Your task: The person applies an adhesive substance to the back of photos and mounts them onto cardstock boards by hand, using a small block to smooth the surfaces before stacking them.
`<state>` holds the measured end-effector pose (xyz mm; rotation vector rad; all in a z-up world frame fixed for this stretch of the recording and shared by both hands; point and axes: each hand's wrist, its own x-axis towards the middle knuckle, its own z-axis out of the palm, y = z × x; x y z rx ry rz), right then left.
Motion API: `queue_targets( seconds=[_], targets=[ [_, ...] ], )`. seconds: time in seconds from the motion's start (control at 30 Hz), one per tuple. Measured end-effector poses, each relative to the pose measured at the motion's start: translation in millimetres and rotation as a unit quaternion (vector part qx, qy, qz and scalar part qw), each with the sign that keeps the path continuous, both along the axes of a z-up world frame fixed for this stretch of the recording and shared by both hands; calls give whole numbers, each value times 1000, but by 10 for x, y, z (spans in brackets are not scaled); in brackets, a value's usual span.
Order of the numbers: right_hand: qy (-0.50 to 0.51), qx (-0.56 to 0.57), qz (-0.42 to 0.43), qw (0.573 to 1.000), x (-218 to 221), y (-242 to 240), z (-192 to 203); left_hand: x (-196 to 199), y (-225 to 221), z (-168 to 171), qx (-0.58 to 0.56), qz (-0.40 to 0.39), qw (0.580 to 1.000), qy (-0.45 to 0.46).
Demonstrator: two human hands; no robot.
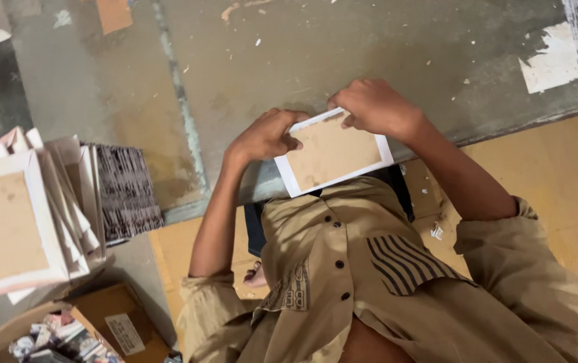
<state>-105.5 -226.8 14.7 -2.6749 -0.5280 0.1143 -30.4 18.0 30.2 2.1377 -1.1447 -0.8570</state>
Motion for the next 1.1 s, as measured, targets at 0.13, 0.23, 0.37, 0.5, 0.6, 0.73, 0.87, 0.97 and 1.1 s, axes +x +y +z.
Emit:
queue_targets(
  seconds=[0.13, 0.23, 0.37, 0.5, 0.6, 0.73, 0.87, 0.97, 1.1],
  targets=[
    [0, -14, -103, 995, 42, -36, -179, -42, -37, -175, -50, 96, 982, -156],
    [-77, -56, -100, 990, 100, 3, -363, -61, -130, -323, -59, 104, 959, -258],
    [-161, -47, -98, 981, -8, -30, -677, -174, -184, -528, -20, 86, 932, -353],
    [-140, -96, -91, 981, -113, 50, -877, -341, -211, -693, 18, 91, 891, -445],
    [-147, -186, -61, 970, -202, 301, -874, -432, -273, -730, 45, 103, 875, -471],
    [-138, -320, -66, 935, -351, 524, -814, -532, -333, -729, 97, 121, 840, -520],
    [-70, -237, -133, 960, -359, 362, -776, -611, -236, -741, 118, 133, 834, -523],
    [-37, -183, -177, 966, -389, 154, -706, -602, -106, -732, 145, 136, 827, -525],
    [-45, -175, -217, 959, -504, -80, -598, -582, 17, -645, 186, 155, 821, -518]
  ],
)
